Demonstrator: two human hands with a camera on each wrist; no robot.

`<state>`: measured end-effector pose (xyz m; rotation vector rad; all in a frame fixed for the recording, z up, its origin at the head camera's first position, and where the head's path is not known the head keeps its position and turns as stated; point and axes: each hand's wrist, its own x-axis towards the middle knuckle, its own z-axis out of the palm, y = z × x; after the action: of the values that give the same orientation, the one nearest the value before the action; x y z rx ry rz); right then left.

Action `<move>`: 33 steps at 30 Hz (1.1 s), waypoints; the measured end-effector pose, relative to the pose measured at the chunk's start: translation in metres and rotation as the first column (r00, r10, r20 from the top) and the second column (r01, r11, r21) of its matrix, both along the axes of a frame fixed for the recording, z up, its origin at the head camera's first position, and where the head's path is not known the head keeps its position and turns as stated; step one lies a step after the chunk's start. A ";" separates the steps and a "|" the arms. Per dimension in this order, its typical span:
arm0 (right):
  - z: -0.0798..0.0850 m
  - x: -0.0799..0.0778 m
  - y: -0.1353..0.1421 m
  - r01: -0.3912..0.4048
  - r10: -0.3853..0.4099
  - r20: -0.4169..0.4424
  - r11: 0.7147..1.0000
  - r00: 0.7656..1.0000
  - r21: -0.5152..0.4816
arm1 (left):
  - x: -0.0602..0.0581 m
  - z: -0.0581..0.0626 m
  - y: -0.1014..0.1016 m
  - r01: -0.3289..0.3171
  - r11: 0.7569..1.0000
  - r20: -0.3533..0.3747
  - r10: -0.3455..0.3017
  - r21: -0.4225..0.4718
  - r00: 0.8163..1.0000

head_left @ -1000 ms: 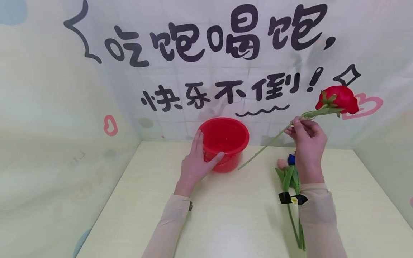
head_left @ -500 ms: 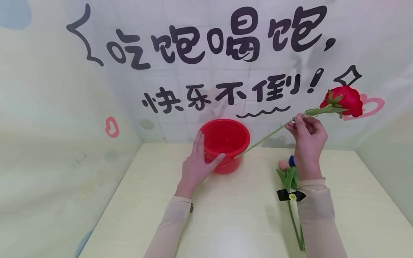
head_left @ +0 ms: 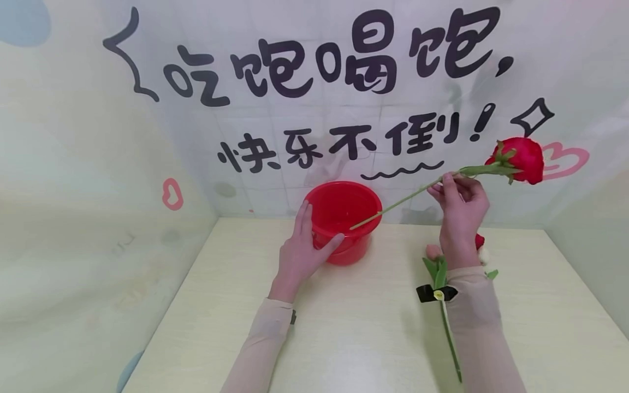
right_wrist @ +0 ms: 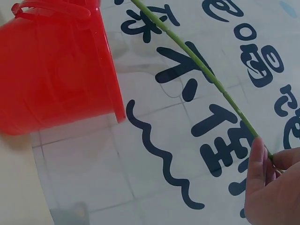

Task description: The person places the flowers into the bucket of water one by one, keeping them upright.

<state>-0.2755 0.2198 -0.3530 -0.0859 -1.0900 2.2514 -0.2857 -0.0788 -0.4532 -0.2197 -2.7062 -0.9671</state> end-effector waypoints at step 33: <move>-0.026 -0.030 -0.037 -0.032 0.010 0.127 0.985 0.992 0.172 | 0.000 0.001 0.001 0.013 1.000 -0.013 -0.013 0.005 1.000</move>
<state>-0.3051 0.1825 -0.3791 -0.1464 -1.3557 2.1837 -0.2856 -0.0775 -0.4525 -0.2420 -2.6935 -0.9730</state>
